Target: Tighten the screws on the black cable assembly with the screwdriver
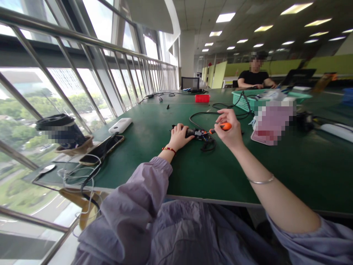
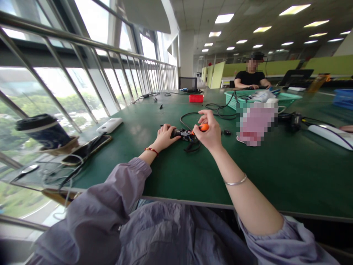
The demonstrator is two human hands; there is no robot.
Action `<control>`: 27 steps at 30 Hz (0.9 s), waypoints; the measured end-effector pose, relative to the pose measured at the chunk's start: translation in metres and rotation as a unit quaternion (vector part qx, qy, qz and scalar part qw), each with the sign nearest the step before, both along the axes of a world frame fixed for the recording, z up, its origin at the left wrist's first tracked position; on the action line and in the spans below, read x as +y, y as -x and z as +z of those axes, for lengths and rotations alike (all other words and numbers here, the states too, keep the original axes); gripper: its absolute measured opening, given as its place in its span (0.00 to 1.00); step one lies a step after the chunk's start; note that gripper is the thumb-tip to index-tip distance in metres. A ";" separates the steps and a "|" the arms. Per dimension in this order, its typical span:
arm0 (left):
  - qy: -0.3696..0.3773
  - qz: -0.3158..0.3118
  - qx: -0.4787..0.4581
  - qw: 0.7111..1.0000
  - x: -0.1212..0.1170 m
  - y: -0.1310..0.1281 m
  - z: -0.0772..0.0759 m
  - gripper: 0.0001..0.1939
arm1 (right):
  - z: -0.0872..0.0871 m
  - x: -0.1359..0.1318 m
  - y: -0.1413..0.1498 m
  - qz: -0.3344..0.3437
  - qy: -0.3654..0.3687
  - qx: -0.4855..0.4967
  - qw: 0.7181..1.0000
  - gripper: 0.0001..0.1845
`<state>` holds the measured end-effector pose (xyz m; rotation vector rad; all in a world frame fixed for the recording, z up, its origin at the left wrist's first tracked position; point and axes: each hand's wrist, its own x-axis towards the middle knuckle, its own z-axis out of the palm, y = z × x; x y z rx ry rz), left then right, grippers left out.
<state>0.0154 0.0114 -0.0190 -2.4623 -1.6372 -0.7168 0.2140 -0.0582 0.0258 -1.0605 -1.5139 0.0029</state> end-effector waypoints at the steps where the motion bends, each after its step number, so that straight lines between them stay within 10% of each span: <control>1: 0.001 0.000 0.000 1.000 0.000 0.000 0.000 0.27 | 0.000 0.001 0.000 -0.003 0.007 0.001 1.000 0.18; 9: 0.006 0.005 0.000 1.000 0.001 0.000 -0.001 0.27 | -0.001 0.000 0.002 0.014 0.005 -0.010 1.000 0.06; 14: 0.007 0.003 0.000 1.000 0.000 0.000 0.000 0.27 | -0.003 0.001 0.002 0.038 -0.029 -0.004 0.999 0.22; 27: 0.012 0.005 -0.005 1.000 -0.001 -0.001 0.001 0.27 | -0.005 0.001 0.004 0.011 -0.016 -0.016 1.000 0.14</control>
